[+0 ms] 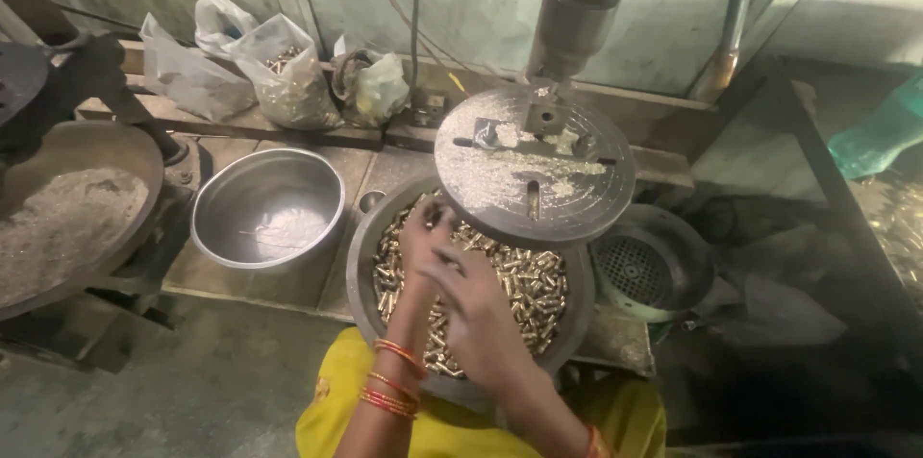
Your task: The recorder is seen operating a stationary metal press machine to process small brass metal parts at a workbench.
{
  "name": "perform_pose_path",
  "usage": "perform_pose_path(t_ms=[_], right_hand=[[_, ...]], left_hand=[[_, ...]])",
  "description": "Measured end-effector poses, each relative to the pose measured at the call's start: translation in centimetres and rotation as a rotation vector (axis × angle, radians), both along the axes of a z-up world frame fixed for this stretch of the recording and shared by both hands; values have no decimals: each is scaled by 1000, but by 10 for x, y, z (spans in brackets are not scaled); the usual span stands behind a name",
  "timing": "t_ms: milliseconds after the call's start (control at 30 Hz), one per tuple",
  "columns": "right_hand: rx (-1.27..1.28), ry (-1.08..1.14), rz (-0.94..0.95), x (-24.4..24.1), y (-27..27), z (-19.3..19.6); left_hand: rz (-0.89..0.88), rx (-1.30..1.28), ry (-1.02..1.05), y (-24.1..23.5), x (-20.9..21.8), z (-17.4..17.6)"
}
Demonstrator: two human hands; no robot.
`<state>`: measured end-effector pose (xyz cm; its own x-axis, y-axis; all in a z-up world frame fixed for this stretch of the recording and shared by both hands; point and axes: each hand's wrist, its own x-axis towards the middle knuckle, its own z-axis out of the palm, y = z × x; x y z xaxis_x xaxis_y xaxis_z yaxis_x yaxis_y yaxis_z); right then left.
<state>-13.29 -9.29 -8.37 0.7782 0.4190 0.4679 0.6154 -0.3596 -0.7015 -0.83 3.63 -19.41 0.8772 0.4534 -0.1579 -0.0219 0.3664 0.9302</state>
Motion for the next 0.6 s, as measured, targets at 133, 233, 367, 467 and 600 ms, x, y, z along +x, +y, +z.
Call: perform_pose_path(t_ms=[133,233,367,467,600], right_hand=[[-34,24,-60,-1,-32,-60],[-323,591,-356,12,-72,-95],[-179,155,-753,94,-206,-212],[-8,26,-1192,133,-303,-280],[-382,-44,-825,132,-365,-381]], left_hand=[[-19,974,-18,-4,-25,2],[-153,909,48,-1,-47,2],[-159,805,216,0,-64,8],[-182,492,396,4,-71,4],[-122,783,207,3,-73,-19]])
